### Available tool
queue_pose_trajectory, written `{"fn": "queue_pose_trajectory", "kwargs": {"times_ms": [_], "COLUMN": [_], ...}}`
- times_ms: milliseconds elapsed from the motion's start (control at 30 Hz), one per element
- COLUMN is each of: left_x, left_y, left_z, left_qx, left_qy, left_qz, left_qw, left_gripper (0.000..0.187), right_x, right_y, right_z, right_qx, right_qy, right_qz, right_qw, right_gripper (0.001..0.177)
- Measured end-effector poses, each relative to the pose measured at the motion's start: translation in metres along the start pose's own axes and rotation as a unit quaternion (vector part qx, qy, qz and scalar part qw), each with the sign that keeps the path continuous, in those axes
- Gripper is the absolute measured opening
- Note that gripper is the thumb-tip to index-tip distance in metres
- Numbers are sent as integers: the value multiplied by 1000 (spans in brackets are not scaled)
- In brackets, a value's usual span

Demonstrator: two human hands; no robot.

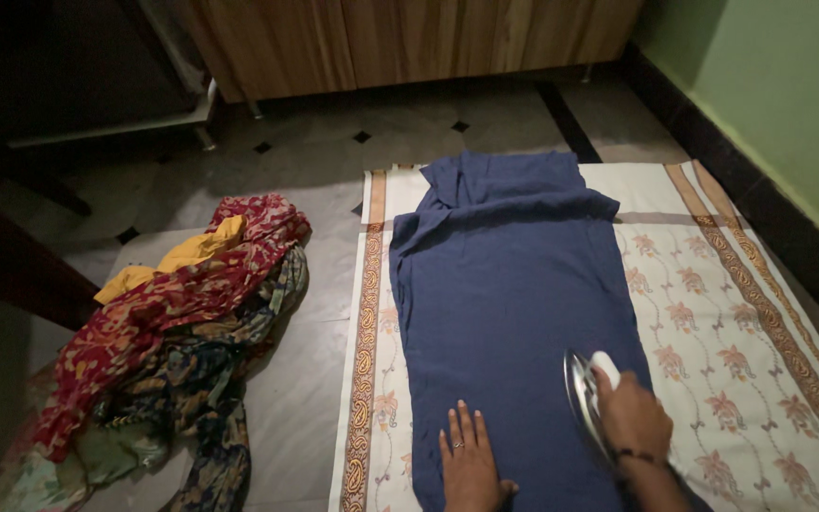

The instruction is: The person irons a blue garment laid out on a patterned mat on the floor. They use a white electric iron, moving it back and forth across the fabric while holding it flat with their other hand.

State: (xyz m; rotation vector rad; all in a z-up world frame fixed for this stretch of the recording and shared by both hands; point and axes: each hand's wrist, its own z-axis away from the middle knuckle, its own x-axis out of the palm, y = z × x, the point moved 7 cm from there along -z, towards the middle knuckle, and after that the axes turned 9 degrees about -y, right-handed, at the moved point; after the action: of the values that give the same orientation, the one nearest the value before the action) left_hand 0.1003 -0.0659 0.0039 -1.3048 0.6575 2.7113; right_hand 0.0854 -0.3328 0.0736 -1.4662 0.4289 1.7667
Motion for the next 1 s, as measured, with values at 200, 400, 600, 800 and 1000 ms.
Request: {"fn": "queue_pose_trajectory", "kwargs": {"times_ms": [200, 400, 600, 800, 1000], "left_x": [5, 20, 21, 8, 1], "left_y": [0, -8, -8, -2, 3], "left_z": [-3, -22, -26, -8, 2], "left_qx": [-10, -8, -6, -7, 10], "left_qy": [3, -25, -45, -3, 6], "left_qz": [-1, -22, -26, -12, -14], "left_qw": [1000, 999, 999, 1000, 1000], "left_gripper": [132, 138, 139, 135, 132], "right_x": [0, -1, 2, 11, 11], "right_y": [4, -19, -30, -2, 36], "right_z": [-8, -81, -148, -99, -13], "right_qx": [20, -2, -31, -8, 45], "right_qy": [-6, 17, 13, -1, -1], "right_qz": [-25, -61, -52, -79, -74], "right_qw": [999, 998, 998, 997, 996], "right_gripper": [65, 67, 67, 63, 61]}}
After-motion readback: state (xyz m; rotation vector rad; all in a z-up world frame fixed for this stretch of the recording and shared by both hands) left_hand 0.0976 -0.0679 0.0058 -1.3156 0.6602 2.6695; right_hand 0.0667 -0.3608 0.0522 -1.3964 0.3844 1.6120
